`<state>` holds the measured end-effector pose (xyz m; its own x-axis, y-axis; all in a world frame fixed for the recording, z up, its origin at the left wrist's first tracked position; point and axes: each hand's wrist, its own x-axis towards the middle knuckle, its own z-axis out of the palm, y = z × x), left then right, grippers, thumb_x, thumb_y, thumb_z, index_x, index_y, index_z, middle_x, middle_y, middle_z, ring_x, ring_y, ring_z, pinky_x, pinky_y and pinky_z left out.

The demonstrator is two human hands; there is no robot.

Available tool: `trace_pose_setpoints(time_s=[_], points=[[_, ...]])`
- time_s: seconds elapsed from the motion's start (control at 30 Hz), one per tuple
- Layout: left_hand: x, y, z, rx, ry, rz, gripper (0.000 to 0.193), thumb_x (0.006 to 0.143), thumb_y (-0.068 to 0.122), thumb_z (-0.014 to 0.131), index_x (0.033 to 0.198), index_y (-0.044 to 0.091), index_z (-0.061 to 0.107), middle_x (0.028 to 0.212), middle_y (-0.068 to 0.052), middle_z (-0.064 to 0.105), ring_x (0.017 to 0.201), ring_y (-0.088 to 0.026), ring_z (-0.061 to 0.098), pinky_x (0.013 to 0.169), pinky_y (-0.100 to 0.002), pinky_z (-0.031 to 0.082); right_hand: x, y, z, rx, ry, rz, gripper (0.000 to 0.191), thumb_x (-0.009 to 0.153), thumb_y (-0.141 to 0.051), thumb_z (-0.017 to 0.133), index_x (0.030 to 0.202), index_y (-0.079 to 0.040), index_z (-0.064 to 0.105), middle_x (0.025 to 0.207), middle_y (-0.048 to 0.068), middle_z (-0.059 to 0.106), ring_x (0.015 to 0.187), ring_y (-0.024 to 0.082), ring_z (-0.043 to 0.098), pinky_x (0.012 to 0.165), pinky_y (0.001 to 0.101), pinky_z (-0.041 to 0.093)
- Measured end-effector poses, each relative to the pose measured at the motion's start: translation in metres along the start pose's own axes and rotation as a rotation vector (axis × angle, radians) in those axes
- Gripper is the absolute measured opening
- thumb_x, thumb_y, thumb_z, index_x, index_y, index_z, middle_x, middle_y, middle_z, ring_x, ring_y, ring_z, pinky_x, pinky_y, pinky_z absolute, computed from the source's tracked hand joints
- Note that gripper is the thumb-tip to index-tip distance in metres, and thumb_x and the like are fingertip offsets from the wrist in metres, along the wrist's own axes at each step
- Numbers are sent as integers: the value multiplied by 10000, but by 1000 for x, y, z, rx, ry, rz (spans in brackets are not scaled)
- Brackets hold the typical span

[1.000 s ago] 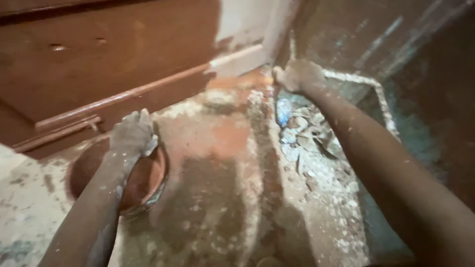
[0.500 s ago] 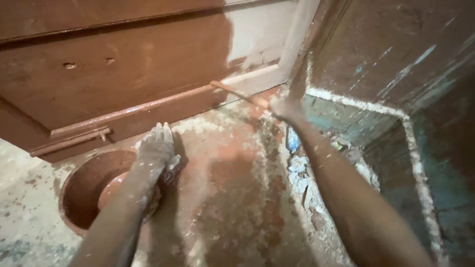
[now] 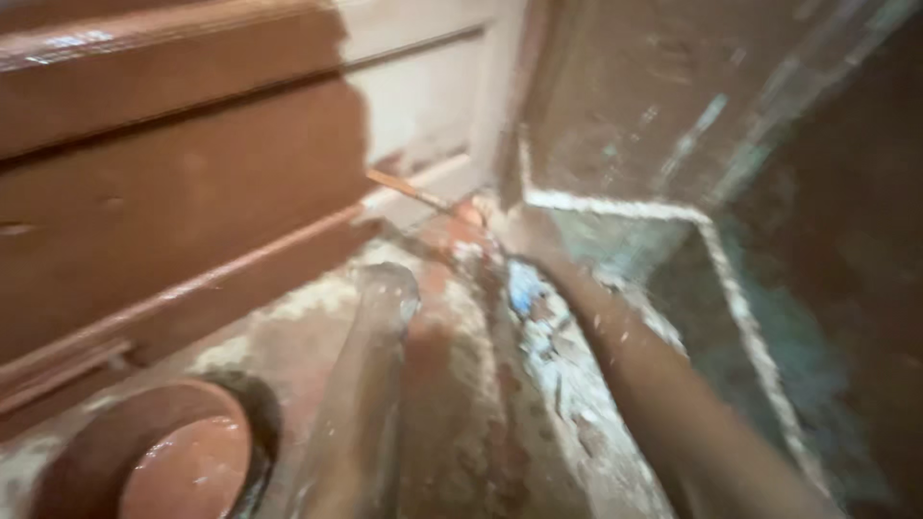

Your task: The person paints a wooden door panel with reddish-brown paint, using a brush to spread paint across the recessed panels and rails while steadying the door with the other hand. They dip the brush into a bowl of paint on the floor between strokes and work upward across the door surface.

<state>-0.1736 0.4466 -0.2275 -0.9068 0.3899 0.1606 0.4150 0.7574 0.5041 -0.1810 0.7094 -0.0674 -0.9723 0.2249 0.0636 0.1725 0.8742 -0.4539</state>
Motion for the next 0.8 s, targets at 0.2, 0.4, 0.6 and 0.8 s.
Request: trace_pose_setpoints(time_s=[0.2, 0.4, 0.6, 0.8], points=[[15, 29, 29, -32, -62, 74, 678, 883, 481, 677, 1299, 11, 421, 1351, -189, 417, 1245, -283, 416, 1017, -428, 380, -8, 33, -49, 40, 35, 306, 906, 878, -873, 380, 743, -44, 719, 603, 60, 631, 609, 185, 610, 583, 333, 413], [16, 25, 17, -39, -113, 95, 764, 883, 482, 672, 1365, -17, 352, 1422, -218, 348, 1311, -309, 356, 1064, -453, 339, 13, -18, -63, 210, -47, 170, 711, 852, -753, 621, 712, -57, 655, 590, 36, 543, 462, 152, 487, 431, 328, 404], [18, 35, 29, 15, -114, 67, 852, 882, 483, 667, 1430, -45, 283, 1492, -247, 280, 1377, -336, 296, 1111, -478, 298, 52, -43, -67, 83, 13, 83, 463, 820, -496, 715, 839, -34, 733, 596, 117, 635, 513, 225, 612, 493, 407, 472], [36, 1, 24, 133, -21, -91, 942, 881, 483, 662, 1495, -73, 214, 1563, -276, 211, 1443, -363, 237, 1159, -503, 258, 61, -21, 11, -12, 36, -273, 315, 885, -377, 682, 959, -106, 826, 782, 206, 745, 733, 313, 733, 736, 420, 549]])
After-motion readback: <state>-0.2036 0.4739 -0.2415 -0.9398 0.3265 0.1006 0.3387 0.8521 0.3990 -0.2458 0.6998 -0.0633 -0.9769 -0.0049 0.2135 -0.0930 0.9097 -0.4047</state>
